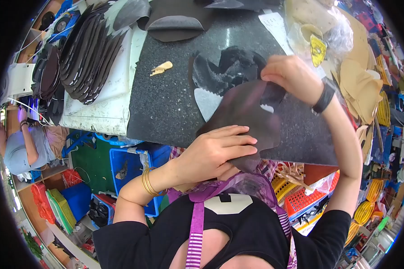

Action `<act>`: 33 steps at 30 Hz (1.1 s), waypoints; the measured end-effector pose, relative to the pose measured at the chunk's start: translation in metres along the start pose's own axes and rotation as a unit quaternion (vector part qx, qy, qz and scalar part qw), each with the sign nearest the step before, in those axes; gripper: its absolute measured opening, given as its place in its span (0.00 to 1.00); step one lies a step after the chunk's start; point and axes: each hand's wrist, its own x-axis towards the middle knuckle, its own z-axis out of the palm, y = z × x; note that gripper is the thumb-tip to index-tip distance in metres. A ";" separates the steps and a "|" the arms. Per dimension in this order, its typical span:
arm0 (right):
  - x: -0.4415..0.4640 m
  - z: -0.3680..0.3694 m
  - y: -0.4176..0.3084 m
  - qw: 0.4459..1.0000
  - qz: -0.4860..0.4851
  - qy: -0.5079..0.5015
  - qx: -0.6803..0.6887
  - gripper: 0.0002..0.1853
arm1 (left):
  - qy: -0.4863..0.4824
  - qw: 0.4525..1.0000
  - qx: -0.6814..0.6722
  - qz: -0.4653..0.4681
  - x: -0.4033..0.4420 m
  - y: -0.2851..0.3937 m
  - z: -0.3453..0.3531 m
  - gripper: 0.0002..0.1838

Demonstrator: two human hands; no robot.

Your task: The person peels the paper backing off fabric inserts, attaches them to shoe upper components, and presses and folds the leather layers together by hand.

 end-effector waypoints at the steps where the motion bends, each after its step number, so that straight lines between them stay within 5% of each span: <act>1: -0.003 -0.003 0.001 0.997 -0.018 0.055 0.054 0.21 | 0.017 1.000 -0.006 -0.010 0.002 -0.002 -0.001 0.20; 3: -0.018 -0.003 -0.011 0.972 -0.050 0.156 0.168 0.23 | 0.048 0.998 -0.028 -0.011 0.006 0.001 -0.005 0.17; 4: -0.027 -0.004 -0.010 0.964 -0.147 0.144 0.167 0.36 | 0.065 0.997 -0.039 -0.010 0.009 0.003 -0.008 0.16; 6: -0.039 0.007 -0.035 0.966 -0.149 0.088 0.194 0.38 | 0.082 0.992 -0.096 0.010 0.014 0.006 -0.014 0.15; 10: -0.058 0.022 -0.057 0.968 -0.148 0.165 0.121 0.19 | 0.150 0.965 -0.209 0.046 0.007 0.035 -0.032 0.13; 11: -0.067 0.012 -0.076 0.959 -0.059 0.181 0.208 0.09 | 0.175 0.955 -0.237 0.044 -0.004 0.040 -0.038 0.16; 14: -0.076 0.003 -0.085 0.898 0.081 0.038 0.430 0.10 | 0.217 0.959 -0.128 -0.132 -0.020 0.043 -0.055 0.12; 15: -0.070 -0.001 -0.083 0.880 0.144 -0.011 0.452 0.10 | 0.322 0.898 -0.201 -0.223 -0.015 0.042 -0.048 0.11; 17: -0.051 -0.002 -0.078 0.824 0.253 -0.058 0.504 0.10 | 0.308 0.881 -0.203 -0.295 -0.005 0.014 -0.059 0.07; 20: -0.027 0.021 -0.043 0.877 0.211 -0.047 0.428 0.08 | 0.232 0.910 -0.082 -0.333 0.014 -0.028 -0.078 0.09; 27: -0.010 0.029 -0.034 0.833 0.262 -0.014 0.486 0.10 | 0.162 0.919 -0.064 -0.353 0.036 -0.080 -0.090 0.16; 33: -0.015 0.049 -0.011 0.854 0.226 0.000 0.469 0.11 | 0.116 0.919 -0.050 -0.373 0.049 -0.077 -0.096 0.14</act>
